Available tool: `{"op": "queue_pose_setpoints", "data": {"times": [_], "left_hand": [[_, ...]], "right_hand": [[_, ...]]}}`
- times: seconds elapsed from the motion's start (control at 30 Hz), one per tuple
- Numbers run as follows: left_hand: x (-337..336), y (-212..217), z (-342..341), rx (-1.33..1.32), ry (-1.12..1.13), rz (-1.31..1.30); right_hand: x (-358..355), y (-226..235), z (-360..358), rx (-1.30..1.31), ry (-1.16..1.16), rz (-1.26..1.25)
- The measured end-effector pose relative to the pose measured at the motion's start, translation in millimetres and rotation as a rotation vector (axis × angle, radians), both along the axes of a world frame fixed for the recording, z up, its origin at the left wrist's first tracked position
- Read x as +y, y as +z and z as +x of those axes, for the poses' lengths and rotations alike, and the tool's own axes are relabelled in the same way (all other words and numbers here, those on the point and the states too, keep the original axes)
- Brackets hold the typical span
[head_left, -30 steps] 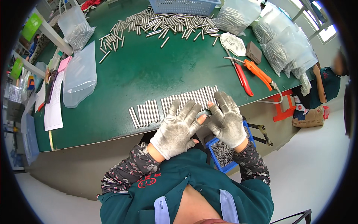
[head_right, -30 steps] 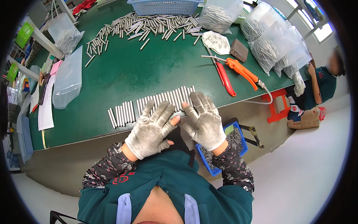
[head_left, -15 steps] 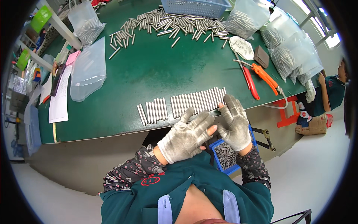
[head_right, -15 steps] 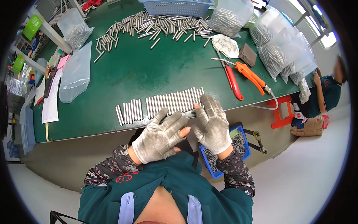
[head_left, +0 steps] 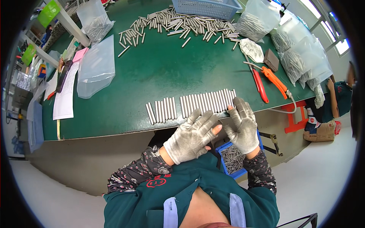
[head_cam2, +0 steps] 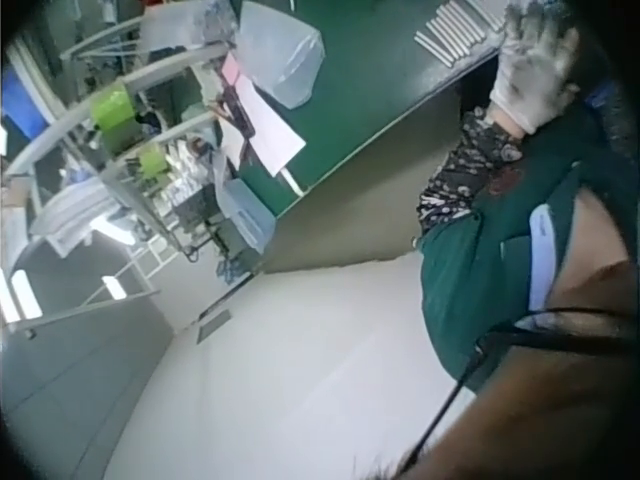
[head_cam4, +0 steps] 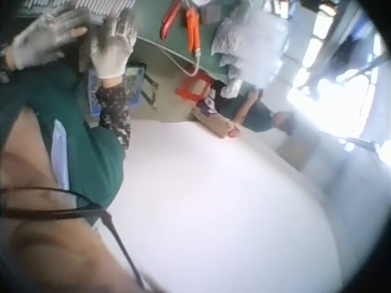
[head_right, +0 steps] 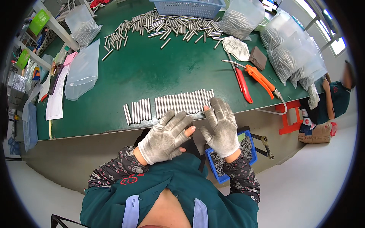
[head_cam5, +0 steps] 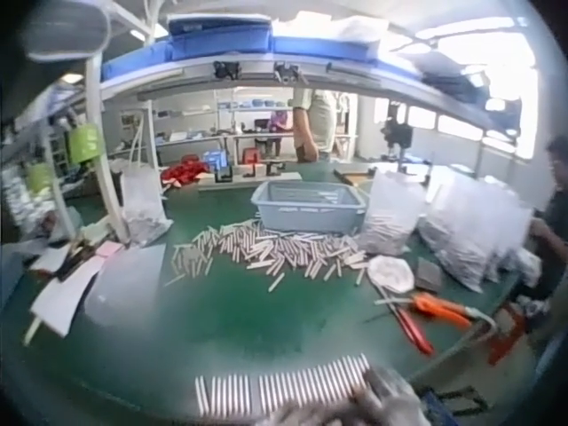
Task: Aligning small metal rods into a circular bundle and cleaning them with compressed air.
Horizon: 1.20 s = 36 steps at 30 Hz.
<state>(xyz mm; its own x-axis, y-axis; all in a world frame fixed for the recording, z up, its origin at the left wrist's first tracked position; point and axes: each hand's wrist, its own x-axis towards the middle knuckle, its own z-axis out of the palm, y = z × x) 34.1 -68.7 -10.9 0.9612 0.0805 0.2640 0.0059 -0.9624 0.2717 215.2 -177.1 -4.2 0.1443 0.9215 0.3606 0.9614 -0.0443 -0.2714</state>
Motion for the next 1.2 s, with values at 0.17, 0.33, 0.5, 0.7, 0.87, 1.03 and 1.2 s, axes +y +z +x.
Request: {"op": "queue_pose_setpoints", "data": {"times": [0.17, 0.33, 0.5, 0.7, 0.87, 1.03, 1.2], "left_hand": [[1.0, 1.1, -4.4, 0.032, 0.024, 0.002], [3.1, 1.2, -8.2, 0.038, 0.036, 0.006], [2.4, 0.9, -12.2, 0.038, 0.053, 0.021], [3.1, 4.7, -25.7, -0.001, 0.090, -0.011], [23.6, 9.4, -57.6, -0.329, 0.384, 0.025], [38.8, 8.0, -77.4, -0.082, 0.520, 0.081], [30.7, 6.7, -66.6, 0.025, 0.477, 0.010]], "right_hand": [[-0.1, -0.9, -0.3, -0.011, -0.008, -0.014], [1.1, -2.7, -0.2, -0.003, 0.000, -0.010], [0.1, -1.4, -0.7, -0.012, -0.003, -0.011], [0.6, -0.9, 0.6, -0.015, 0.003, -0.014], [7.6, 7.0, 5.5, -0.011, -0.008, 0.023], [14.6, 7.4, 1.3, -0.070, 0.021, -0.121], [10.1, 3.7, 6.5, -0.046, -0.012, -0.097]]}}
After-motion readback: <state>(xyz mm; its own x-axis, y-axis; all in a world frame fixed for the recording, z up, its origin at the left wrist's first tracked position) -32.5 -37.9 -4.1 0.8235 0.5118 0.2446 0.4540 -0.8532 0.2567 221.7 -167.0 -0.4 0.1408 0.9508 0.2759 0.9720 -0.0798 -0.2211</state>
